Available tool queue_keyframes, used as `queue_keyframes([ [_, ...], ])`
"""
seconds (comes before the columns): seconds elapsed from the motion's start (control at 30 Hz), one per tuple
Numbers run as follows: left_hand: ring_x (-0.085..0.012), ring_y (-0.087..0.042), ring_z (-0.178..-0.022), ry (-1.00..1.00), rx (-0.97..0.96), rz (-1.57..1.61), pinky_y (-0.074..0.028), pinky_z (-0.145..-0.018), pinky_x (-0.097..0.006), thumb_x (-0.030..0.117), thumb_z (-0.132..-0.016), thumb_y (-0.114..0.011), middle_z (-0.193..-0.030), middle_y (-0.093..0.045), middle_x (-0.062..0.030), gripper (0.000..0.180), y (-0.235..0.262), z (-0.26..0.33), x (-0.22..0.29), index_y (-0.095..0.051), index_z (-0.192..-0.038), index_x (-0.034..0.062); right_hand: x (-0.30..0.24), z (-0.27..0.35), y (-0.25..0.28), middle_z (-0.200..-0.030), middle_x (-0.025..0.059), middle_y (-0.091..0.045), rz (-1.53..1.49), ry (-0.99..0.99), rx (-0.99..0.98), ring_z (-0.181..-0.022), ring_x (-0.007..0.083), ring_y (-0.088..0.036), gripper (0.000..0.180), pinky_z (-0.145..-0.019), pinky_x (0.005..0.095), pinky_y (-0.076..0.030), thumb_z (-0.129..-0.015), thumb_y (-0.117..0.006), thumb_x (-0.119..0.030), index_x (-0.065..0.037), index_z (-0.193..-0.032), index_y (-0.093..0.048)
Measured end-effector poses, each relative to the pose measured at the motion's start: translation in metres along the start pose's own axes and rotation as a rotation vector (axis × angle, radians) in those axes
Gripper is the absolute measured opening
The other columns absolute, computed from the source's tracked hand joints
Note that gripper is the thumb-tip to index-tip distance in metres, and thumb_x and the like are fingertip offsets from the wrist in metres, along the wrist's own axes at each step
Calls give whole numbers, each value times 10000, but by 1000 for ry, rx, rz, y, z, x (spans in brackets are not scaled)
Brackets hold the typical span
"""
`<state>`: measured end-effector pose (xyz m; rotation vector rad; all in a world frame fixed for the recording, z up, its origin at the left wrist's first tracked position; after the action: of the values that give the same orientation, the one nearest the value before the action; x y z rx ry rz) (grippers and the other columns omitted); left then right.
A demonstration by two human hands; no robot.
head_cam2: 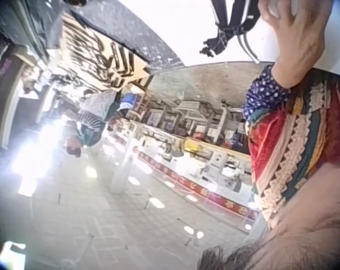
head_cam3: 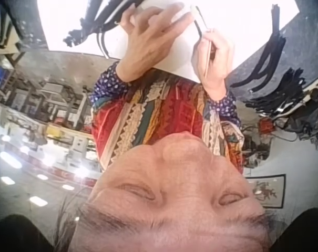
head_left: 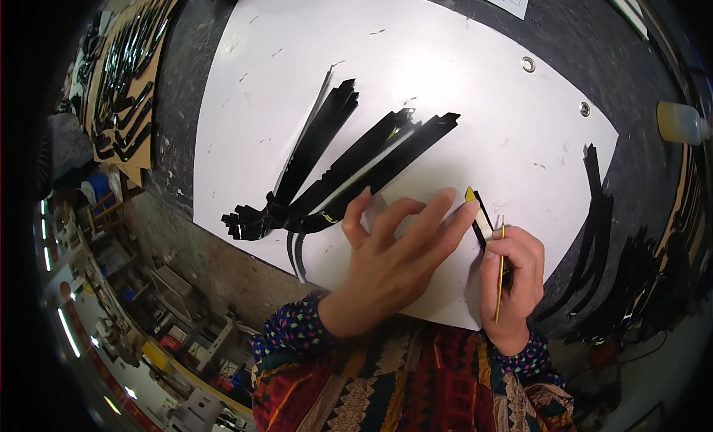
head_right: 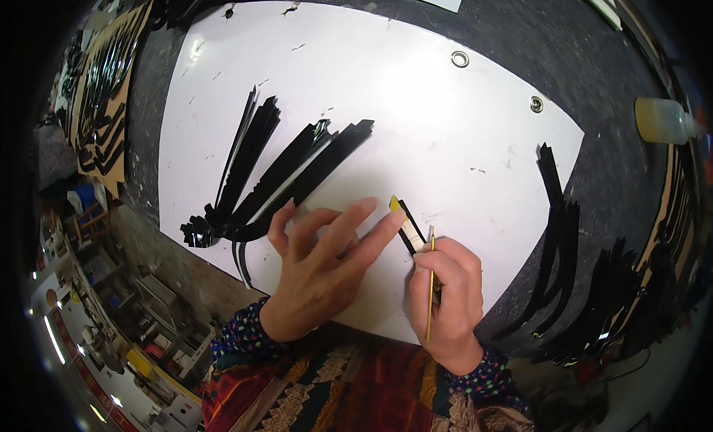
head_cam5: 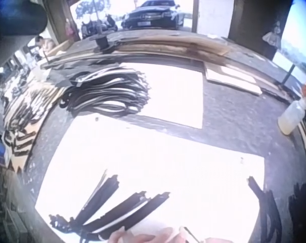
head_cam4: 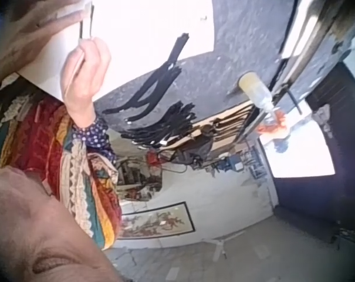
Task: The recorder is applying glue to the ends of black shoe components using a small brush on a workbench.
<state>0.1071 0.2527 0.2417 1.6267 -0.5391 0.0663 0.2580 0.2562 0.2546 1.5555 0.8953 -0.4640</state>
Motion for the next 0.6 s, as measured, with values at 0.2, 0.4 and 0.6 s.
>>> queue_keyframes([
  [0.2,-160,-468,-1077,0,-4,4,-229,-1076,-528,41,-799,-637,-1384,-506,63,544,0,0,-1,-665,-1299,257,1,-2,-1,-1016,200,-634,-5,-11,-2,-887,310,-642,276,-760,344,-537,-825,-640,146,35,-1075,-605],
  [0.4,-139,-475,-1104,-43,-52,21,-186,-1109,-529,62,-794,-638,-1430,-533,108,515,-2,1,-2,-668,-1282,227,0,-3,-1,-1008,204,-630,2,21,13,-877,313,-640,275,-757,345,-536,-824,-640,150,39,-1074,-607],
  [0.6,-116,-494,-1073,-74,-16,-68,-145,-1143,-521,84,-811,-637,-1431,-541,128,514,-1,-4,-2,-638,-1299,244,0,-4,-2,-1007,203,-627,-2,15,11,-881,316,-637,265,-751,350,-534,-826,-637,149,41,-1067,-606],
])
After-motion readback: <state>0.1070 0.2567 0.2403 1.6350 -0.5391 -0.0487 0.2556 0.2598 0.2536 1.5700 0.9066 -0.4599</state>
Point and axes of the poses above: each hand's wrist, its own z-axis away from the middle knuckle, its own y-axis out of the back of the hand, x = y × z, the point moved 6 cm from there along -z, towards the middle knuckle
